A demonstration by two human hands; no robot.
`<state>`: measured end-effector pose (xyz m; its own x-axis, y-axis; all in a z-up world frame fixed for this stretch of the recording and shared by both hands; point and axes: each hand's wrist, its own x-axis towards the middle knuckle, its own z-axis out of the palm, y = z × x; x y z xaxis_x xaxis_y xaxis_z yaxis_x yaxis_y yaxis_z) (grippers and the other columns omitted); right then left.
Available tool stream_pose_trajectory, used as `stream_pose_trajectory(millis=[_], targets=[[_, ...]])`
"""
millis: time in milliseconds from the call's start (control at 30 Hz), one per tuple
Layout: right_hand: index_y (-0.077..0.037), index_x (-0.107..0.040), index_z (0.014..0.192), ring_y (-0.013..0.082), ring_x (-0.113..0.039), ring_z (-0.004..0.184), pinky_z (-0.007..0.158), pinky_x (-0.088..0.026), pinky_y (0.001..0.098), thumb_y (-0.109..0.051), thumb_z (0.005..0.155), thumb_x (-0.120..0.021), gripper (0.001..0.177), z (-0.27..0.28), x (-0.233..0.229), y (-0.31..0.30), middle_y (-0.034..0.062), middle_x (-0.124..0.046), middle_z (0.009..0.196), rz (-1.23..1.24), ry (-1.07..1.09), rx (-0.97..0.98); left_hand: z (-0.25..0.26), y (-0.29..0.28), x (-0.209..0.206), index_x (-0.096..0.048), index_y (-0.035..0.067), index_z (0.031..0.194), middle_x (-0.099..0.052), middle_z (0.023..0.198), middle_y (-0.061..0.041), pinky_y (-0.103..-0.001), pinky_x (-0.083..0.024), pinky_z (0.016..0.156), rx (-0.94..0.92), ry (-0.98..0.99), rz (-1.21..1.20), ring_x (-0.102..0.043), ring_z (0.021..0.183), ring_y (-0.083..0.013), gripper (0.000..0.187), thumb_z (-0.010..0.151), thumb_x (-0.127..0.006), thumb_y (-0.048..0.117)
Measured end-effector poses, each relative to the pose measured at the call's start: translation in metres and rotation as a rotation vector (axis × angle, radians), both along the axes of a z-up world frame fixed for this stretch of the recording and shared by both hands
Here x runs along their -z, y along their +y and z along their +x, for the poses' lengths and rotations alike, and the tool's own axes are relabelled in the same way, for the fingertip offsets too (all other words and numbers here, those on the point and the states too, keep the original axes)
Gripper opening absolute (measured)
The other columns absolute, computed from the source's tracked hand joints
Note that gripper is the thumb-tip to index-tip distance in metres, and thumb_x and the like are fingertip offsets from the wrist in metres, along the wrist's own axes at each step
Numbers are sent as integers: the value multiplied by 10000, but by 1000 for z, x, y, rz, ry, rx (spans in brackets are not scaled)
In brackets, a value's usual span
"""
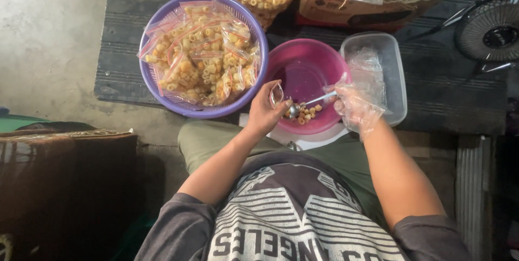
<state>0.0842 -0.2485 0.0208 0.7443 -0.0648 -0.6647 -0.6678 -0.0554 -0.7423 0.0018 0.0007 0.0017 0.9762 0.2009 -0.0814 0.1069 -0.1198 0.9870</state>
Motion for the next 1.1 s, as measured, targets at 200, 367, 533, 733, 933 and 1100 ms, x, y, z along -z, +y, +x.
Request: stream_pose_trajectory(millis=[200, 367, 533, 733, 933, 1100], targets=[[-146, -725, 962, 38, -267, 326, 282, -194, 166, -213, 942, -618, 128, 17, 35, -27, 138, -680, 701, 76, -8, 16, 5, 0, -11, -626, 138, 1329, -703, 987, -131, -474, -550, 859, 23, 49, 34, -701, 991, -369, 671, 728, -850, 336], [-210, -783, 847, 61, -502, 441, 375, -355, 177, -216, 845, -677, 106, 15, -26, -26, 89, -669, 662, -164, -180, 117, 10, -5, -9, -618, 200, 1268, -709, 1026, -90, -479, -569, 856, 45, 123, 183, -706, 1018, -357, 625, 696, -850, 303], [-227, -752, 876, 20, -538, 526, 500, -462, 99, -233, 838, -684, 78, 11, -83, -17, -12, -625, 665, -213, -247, 112, 17, -19, 34, -593, 167, 1177, -616, 943, -81, -483, -574, 742, 49, -114, 573, -695, 865, -359, 551, 683, -825, 243], [-29, -735, 929, 121, -650, 673, 593, -594, 207, -119, 920, -691, 101, -28, -138, 35, 95, -649, 808, -198, -607, 9, 19, -28, 20, -572, 144, 1138, -578, 908, -76, -503, -555, 688, 59, -235, 692, -672, 810, -364, 558, 665, -840, 271], [-38, -734, 978, 163, -700, 720, 613, -570, 285, -139, 1043, -619, 166, -59, -150, 41, 84, -705, 779, -378, -960, -176, 18, -29, 19, -572, 161, 1153, -611, 928, -94, -500, -552, 733, 48, -174, 486, -678, 877, -373, 510, 696, -794, 208], [-72, -735, 961, 159, -687, 690, 589, -546, 299, -178, 1055, -620, 183, -50, -124, 42, 65, -713, 734, -380, -947, -146, 11, -17, 22, -583, 173, 1208, -651, 1005, -111, -499, -556, 812, 22, -50, 323, -684, 978, -384, 597, 682, -849, 269]])
